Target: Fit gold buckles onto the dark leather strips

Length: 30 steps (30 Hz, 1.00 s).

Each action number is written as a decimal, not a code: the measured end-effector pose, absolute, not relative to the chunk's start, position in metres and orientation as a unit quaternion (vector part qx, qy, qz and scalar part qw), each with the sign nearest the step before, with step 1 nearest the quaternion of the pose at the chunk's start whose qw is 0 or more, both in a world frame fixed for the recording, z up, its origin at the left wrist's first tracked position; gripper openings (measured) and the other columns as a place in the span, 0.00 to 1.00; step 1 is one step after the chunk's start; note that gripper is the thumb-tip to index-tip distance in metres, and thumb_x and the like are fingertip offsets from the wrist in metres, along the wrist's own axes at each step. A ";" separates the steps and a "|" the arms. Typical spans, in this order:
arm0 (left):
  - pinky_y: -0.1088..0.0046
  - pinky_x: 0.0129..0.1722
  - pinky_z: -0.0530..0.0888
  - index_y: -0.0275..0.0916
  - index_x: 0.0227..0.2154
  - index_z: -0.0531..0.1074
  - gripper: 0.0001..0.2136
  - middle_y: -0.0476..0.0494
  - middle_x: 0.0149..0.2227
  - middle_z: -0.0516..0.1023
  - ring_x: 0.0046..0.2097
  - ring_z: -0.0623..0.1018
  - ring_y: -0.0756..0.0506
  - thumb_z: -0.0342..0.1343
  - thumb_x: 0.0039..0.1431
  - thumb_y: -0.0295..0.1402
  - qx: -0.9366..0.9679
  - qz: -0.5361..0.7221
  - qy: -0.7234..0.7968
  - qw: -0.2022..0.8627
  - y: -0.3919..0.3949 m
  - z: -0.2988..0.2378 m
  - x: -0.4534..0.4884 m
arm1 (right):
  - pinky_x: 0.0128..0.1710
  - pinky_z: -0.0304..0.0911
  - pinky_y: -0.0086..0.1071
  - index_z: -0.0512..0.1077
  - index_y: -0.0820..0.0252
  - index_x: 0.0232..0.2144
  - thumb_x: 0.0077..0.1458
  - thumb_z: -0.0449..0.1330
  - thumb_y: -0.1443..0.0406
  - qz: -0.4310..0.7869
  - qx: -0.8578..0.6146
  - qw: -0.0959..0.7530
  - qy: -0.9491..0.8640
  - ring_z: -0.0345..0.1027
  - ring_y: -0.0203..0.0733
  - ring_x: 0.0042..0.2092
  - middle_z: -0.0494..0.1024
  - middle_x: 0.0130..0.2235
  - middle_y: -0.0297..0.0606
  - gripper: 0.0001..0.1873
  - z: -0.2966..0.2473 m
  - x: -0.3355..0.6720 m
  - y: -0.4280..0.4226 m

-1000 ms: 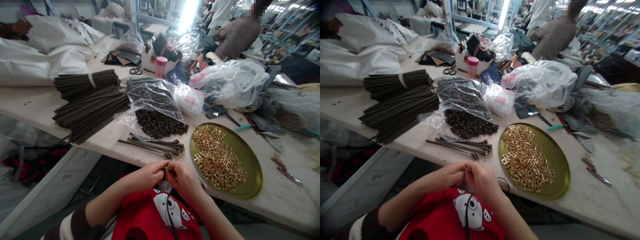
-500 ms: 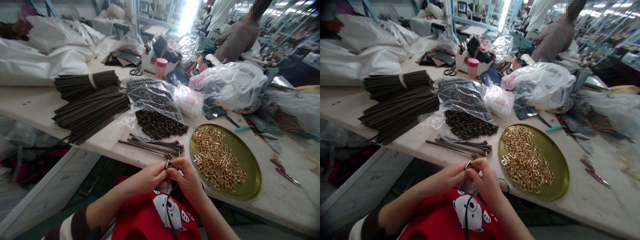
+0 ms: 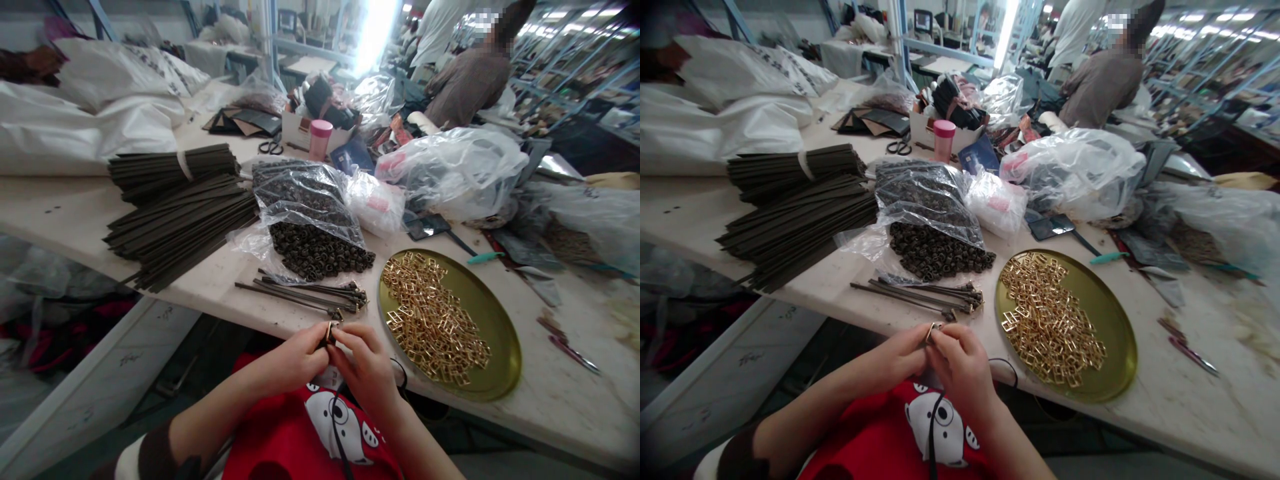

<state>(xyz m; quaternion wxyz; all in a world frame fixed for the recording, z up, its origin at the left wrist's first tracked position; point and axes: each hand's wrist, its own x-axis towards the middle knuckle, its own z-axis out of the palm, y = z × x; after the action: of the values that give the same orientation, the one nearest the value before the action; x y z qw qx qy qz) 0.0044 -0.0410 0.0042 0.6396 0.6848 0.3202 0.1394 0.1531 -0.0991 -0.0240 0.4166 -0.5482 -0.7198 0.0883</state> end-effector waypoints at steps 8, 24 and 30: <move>0.74 0.36 0.66 0.35 0.34 0.64 0.08 0.49 0.29 0.68 0.35 0.66 0.48 0.41 0.56 0.27 0.680 0.136 0.360 0.624 -0.044 -0.002 0.007 | 0.37 0.69 0.36 0.71 0.58 0.40 0.54 0.55 0.70 0.014 -0.538 0.379 -0.752 0.71 0.42 0.38 0.76 0.37 0.43 0.11 -0.026 0.153 -0.099; 0.78 0.24 0.62 0.34 0.37 0.66 0.11 0.52 0.25 0.64 0.25 0.63 0.52 0.40 0.56 0.29 0.629 0.126 0.343 0.687 -0.045 0.002 0.004 | 0.35 0.68 0.34 0.67 0.57 0.41 0.54 0.52 0.72 0.071 -0.550 0.430 -0.713 0.70 0.39 0.35 0.74 0.34 0.39 0.12 -0.025 0.153 -0.100; 0.76 0.31 0.65 0.35 0.41 0.66 0.12 0.50 0.26 0.69 0.31 0.67 0.49 0.41 0.57 0.31 0.674 0.138 0.366 0.626 -0.044 -0.001 0.006 | 0.35 0.68 0.34 0.67 0.56 0.42 0.55 0.51 0.71 0.059 -0.554 0.421 -0.716 0.70 0.39 0.35 0.74 0.33 0.39 0.13 -0.031 0.151 -0.098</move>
<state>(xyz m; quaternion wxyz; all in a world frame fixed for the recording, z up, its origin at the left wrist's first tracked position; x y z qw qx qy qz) 0.0065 -0.0442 -0.0007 0.6260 0.6744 0.3663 0.1384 0.1512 -0.0977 -0.0309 0.4205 -0.5536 -0.7164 0.0590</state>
